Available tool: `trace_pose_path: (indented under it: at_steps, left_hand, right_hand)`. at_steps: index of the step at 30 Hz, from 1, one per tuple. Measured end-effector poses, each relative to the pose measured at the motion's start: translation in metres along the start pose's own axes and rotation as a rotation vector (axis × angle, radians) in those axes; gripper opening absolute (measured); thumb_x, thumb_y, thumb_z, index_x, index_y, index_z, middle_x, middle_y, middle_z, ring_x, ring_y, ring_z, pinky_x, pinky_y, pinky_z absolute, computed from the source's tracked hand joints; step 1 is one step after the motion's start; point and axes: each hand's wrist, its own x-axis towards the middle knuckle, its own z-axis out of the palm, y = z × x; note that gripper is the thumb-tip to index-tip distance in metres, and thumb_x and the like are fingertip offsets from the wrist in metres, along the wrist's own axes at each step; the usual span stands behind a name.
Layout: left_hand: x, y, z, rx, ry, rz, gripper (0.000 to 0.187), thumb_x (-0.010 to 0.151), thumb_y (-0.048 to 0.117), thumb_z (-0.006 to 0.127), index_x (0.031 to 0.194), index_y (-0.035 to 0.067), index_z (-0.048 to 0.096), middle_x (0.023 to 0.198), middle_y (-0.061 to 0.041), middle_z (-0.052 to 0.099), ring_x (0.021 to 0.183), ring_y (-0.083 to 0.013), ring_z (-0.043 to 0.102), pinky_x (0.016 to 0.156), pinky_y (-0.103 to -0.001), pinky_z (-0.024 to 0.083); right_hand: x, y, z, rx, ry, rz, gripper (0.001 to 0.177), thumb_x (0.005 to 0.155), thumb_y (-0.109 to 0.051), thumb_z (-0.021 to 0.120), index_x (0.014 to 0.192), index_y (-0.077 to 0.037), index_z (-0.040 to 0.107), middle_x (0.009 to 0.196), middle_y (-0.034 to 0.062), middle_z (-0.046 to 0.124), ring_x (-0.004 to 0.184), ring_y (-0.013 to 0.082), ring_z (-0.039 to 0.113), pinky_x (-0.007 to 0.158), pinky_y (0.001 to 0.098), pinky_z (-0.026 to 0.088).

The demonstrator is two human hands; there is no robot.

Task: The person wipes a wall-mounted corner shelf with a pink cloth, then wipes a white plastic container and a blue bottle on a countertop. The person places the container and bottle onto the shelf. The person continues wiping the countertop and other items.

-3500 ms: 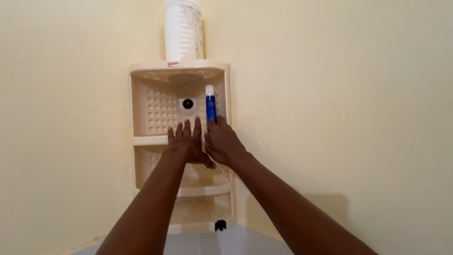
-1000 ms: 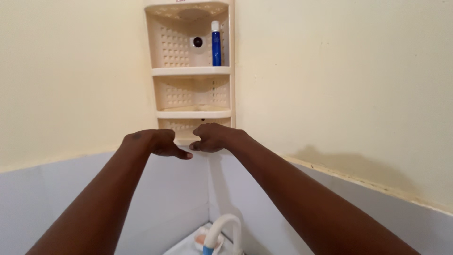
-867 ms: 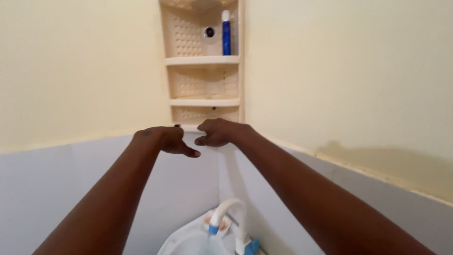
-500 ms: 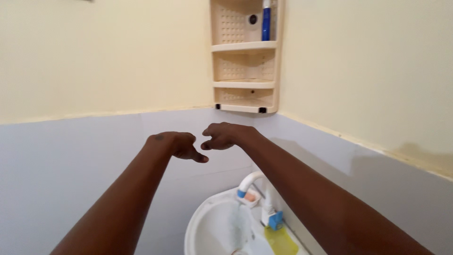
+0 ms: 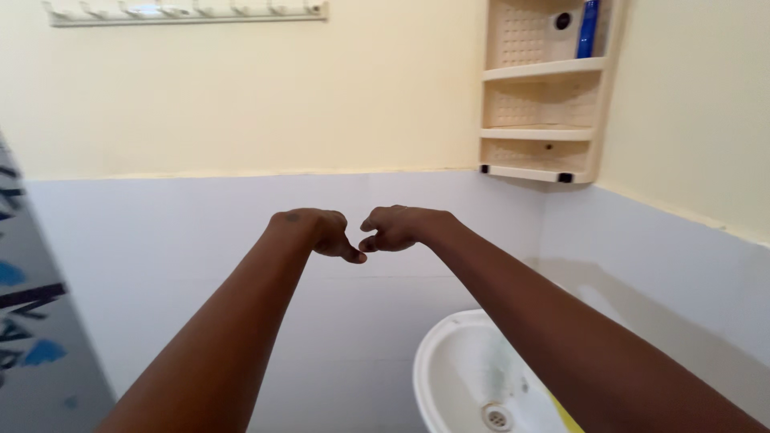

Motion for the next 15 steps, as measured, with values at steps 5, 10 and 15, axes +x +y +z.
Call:
trace_pose_path:
  at_steps: [5, 10, 15]
  left_hand:
    - [-0.045, -0.061, 0.021, 0.029, -0.076, -0.087, 0.087, 0.079, 0.077, 0.065, 0.131, 0.007, 0.072, 0.135, -0.01, 0.074, 0.123, -0.0282, 0.069, 0.095, -0.047, 0.053]
    - [-0.108, -0.114, 0.048, -0.02, -0.091, -0.195, 0.086, 0.083, 0.074, 0.068, 0.145, 0.016, 0.056, 0.149, -0.008, 0.059, 0.137, -0.0303, 0.056, 0.104, -0.05, 0.051]
    - [-0.182, -0.159, 0.083, -0.034, -0.139, -0.263, 0.087, 0.084, 0.073, 0.067, 0.148, 0.017, 0.054, 0.153, -0.007, 0.056, 0.141, -0.0301, 0.053, 0.108, -0.051, 0.049]
  right_hand:
    - [-0.017, -0.067, 0.008, 0.012, -0.02, -0.048, 0.067, 0.097, -0.052, 0.056, 0.155, -0.022, 0.043, 0.158, 0.0035, 0.047, 0.148, 0.0269, 0.04, 0.116, 0.0488, 0.04]
    - [-0.047, -0.137, 0.03, 0.015, -0.044, -0.159, 0.066, 0.097, -0.052, 0.056, 0.155, -0.022, 0.045, 0.158, 0.0041, 0.047, 0.146, 0.0278, 0.043, 0.115, 0.0489, 0.043]
    - [-0.087, -0.208, 0.064, 0.011, -0.132, -0.203, 0.067, 0.097, -0.053, 0.055, 0.155, -0.023, 0.043, 0.158, 0.0026, 0.047, 0.147, 0.0266, 0.042, 0.115, 0.0481, 0.042]
